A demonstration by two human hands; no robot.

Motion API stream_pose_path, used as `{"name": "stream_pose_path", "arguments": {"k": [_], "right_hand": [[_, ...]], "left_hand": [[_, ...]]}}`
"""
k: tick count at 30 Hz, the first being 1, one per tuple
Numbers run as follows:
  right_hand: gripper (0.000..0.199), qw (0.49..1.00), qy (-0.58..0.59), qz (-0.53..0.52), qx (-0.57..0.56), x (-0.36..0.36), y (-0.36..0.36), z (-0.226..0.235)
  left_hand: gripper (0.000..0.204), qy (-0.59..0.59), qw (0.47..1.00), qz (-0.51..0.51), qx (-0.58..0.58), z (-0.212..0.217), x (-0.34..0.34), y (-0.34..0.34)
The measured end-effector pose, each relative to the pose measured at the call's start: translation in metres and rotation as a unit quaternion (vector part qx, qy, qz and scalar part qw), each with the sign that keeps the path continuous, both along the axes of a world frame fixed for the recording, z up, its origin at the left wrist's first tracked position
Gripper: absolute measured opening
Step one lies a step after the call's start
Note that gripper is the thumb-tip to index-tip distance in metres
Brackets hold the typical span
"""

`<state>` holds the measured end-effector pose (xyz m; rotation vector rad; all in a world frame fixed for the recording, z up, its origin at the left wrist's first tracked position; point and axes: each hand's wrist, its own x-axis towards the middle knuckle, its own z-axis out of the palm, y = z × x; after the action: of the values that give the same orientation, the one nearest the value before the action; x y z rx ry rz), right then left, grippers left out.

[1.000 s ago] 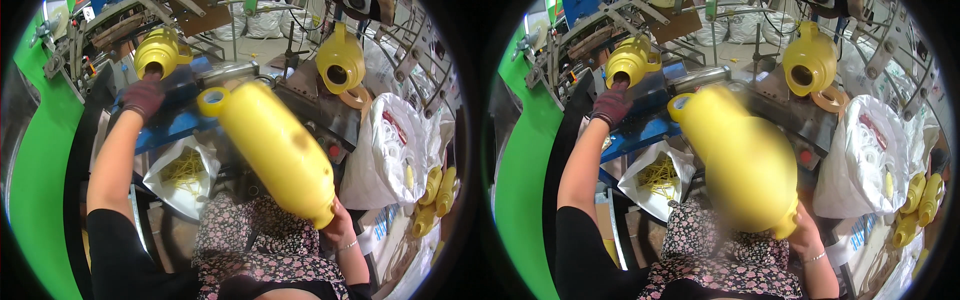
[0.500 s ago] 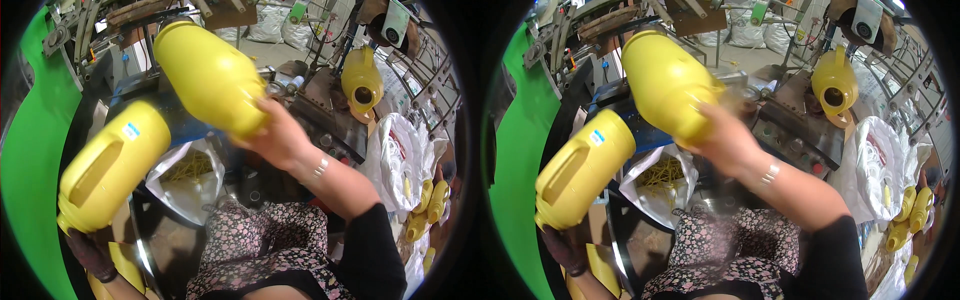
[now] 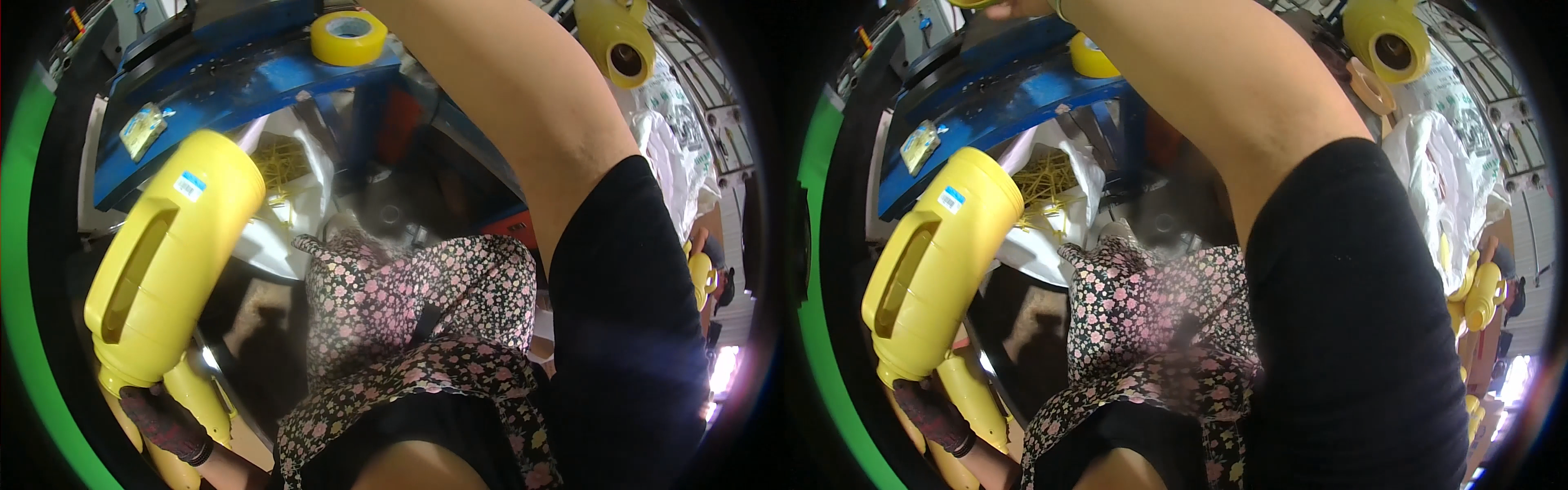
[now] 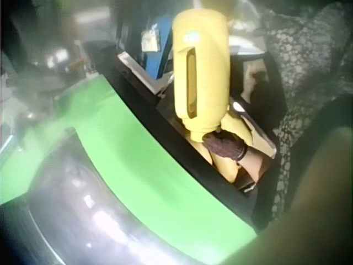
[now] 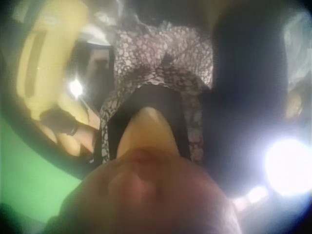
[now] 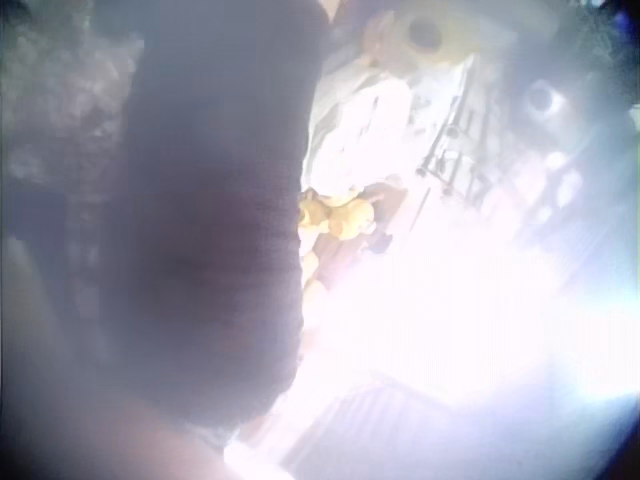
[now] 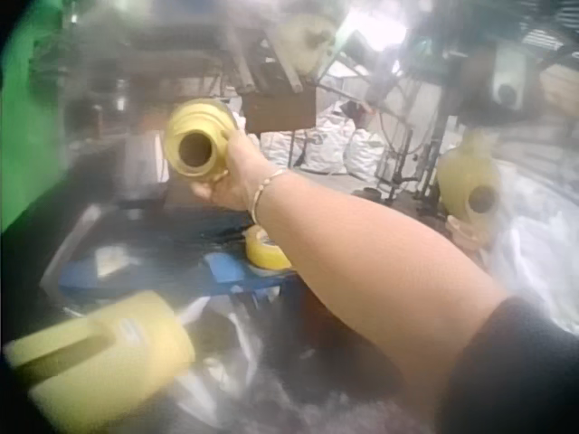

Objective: The person assembles yellow thermal bottles by inserting white rings into the openings, attaching white handles, and placing the assembled units onto a machinery rack.

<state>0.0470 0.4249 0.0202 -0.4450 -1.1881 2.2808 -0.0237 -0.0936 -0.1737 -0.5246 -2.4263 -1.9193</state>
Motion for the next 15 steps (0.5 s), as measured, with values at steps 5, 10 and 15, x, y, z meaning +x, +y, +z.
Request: {"name": "stream_pose_path", "arguments": {"k": [5,10,15], "right_hand": [[0.047,0.864,-0.135,-0.173,0.453,0.068,-0.068,-0.031],[0.082,0.552,0.208,-0.188,0.785,0.112,-0.157,-0.014],[0.069,0.627,0.121,-0.183,0.748,0.242,-0.210,0.033]], "left_hand": [[0.040,0.365,0.913,0.055,-0.176,0.000,-0.021,0.036],[0.026,0.370,0.865,-0.336,0.045,0.144,0.036,0.131],[0.040,0.188,0.764,-0.615,0.045,0.236,0.132,0.175]]}}
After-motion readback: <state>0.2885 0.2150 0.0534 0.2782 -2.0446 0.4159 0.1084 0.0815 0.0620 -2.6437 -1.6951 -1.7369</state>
